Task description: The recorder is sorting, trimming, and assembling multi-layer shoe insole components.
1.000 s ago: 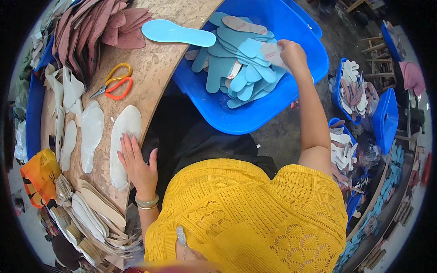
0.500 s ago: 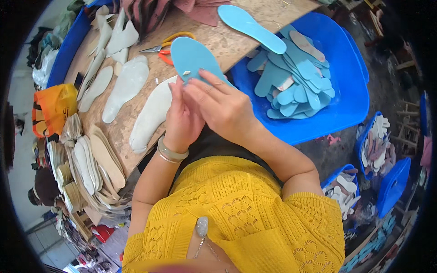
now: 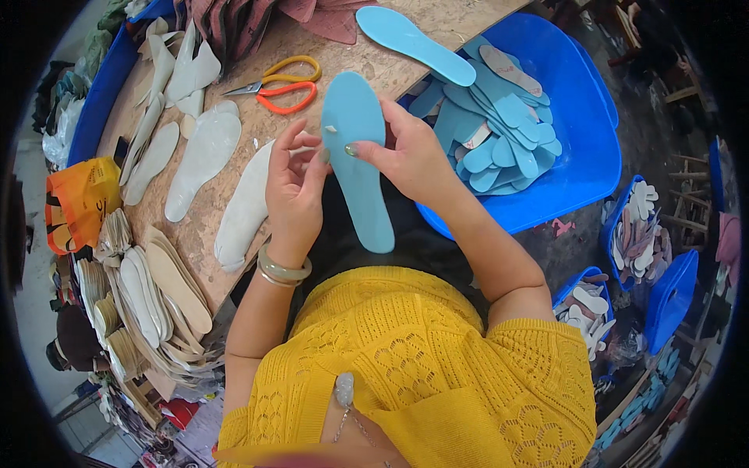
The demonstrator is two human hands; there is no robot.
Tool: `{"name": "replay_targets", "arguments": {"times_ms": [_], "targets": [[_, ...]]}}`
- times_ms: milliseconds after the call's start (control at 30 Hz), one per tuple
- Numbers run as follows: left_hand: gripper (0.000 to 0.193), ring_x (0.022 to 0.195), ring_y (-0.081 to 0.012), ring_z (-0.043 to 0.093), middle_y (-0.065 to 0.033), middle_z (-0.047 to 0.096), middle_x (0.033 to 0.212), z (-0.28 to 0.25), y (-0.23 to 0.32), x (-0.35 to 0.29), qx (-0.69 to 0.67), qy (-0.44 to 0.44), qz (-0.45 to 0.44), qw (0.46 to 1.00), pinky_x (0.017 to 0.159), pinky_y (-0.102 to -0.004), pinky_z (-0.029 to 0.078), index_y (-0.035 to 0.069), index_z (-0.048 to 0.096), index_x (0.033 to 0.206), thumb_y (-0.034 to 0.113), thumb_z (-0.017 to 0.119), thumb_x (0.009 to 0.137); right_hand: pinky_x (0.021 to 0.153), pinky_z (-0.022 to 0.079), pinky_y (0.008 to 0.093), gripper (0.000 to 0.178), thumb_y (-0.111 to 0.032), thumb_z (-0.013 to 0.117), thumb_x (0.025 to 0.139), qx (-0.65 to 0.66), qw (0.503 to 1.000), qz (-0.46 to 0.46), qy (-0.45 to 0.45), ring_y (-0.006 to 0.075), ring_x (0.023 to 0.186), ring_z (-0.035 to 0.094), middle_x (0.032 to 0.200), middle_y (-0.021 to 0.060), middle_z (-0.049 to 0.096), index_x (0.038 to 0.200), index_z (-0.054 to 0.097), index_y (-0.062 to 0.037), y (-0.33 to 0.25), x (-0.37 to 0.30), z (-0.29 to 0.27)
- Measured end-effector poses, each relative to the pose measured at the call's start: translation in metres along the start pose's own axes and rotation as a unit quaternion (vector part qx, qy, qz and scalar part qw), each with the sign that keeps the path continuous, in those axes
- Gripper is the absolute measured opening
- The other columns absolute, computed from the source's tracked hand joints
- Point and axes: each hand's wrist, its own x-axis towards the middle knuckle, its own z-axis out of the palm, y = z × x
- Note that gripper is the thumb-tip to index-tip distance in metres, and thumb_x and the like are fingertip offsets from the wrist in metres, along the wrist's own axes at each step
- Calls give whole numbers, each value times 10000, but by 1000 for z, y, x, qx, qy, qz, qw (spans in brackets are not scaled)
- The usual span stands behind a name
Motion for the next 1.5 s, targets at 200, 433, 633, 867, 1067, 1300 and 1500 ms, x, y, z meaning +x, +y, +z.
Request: {"name": "replay_targets", "arguments": {"times_ms": [200,433,633,867,1067,1300,1500], "targets": [[164,750,-214,622,-87,597,915,-15,22,15,281,-25,186,941,648,-294,500,61,637,972,30,687,819,759,508,255,474,-65,698,814,-27,995,34,-92,83,859,589,960,38,642,1255,531,-15,-14,6,-2],[94,711,-269,602,-112,597,880,-35,32,12,356,-116,153,915,630,-338,485,25,591,898,43,662,839,865,480,269,648,-34,724,788,-76,980,54,-177,97,967,565,1087,38,628,1380,462,-19,-14,7,0],[83,819,-336,594,-171,589,886,-67,62,-44,397,-171,-86,898,694,-381,481,-3,576,922,-8,611,846,870,487,307,627,-174,678,825,-288,949,-119,40,206,985,615,1126,97,638,1403,451,-84,-6,72,-58],[140,822,-329,608,-151,612,919,-103,39,-94,483,-190,-15,855,715,-371,493,8,614,993,-30,582,862,833,516,337,431,-238,642,853,-513,824,-71,230,260,1015,645,1189,119,644,1248,592,-74,92,174,-259],[108,780,-145,604,-98,639,896,-97,46,-92,365,-146,-160,906,705,-263,471,-11,643,980,6,567,905,846,510,391,323,-247,667,829,-488,797,-85,346,347,1004,635,1132,192,640,1107,643,-85,102,112,-259],[525,1105,-387,612,-284,623,1151,-16,125,-37,-310,-375,-65,871,1048,-432,414,-130,593,1148,301,355,966,909,463,563,532,-384,696,813,-682,652,302,131,376,1140,587,1198,183,634,1227,555,-80,171,78,-234],[511,1058,-376,620,-277,629,1115,-32,141,-42,-296,-342,-46,891,997,-419,428,-127,602,1129,301,375,964,931,471,527,601,-366,778,725,-656,647,361,143,378,1151,584,1234,222,609,1218,599,-71,161,95,-256]]}}
